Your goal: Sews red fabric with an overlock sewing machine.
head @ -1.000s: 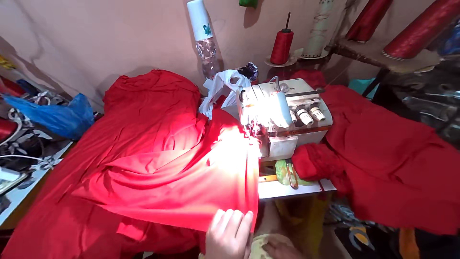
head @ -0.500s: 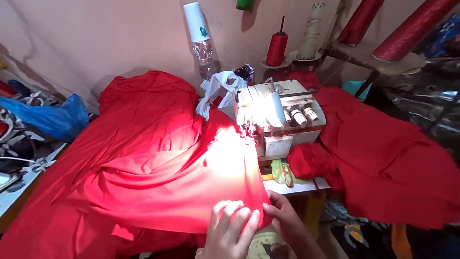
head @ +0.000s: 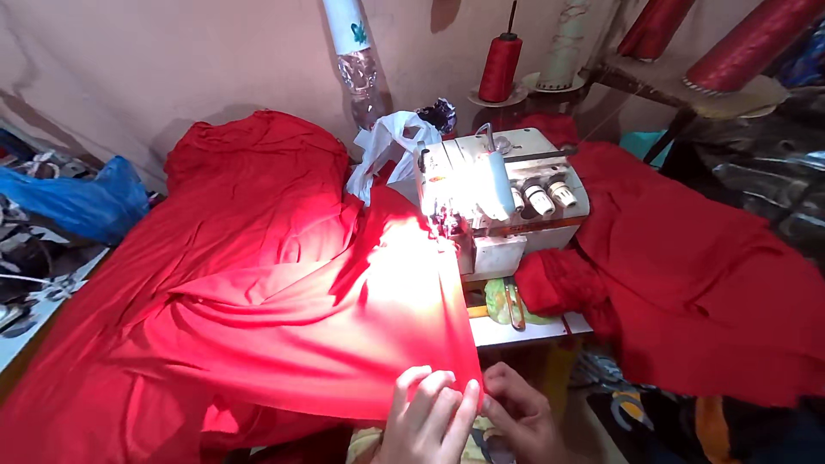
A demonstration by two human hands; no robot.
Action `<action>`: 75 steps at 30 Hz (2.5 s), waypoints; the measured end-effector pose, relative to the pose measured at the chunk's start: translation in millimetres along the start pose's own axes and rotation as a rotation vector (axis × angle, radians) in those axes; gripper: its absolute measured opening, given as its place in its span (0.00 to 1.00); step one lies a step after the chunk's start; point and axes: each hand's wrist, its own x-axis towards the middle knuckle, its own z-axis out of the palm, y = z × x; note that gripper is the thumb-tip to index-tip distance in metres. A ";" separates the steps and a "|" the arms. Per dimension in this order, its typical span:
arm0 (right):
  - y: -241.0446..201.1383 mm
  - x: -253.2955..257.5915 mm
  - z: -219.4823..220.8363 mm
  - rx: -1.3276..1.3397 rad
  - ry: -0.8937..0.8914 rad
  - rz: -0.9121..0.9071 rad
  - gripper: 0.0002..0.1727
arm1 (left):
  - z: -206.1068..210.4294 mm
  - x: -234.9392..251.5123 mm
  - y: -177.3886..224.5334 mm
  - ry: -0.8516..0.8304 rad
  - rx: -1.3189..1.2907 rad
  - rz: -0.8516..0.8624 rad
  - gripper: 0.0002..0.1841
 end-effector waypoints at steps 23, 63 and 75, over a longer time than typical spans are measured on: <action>-4.9 51.1 19.1 0.115 0.082 0.155 0.07 | 39.7 18.0 -37.8 0.127 0.148 0.026 0.09; -5.3 163.8 27.6 -0.165 0.263 0.046 0.15 | 54.3 99.3 -85.6 0.108 0.109 -0.318 0.11; -19.7 122.0 40.2 -0.229 0.013 0.094 0.18 | 23.1 75.1 -49.8 -0.054 0.280 -0.591 0.16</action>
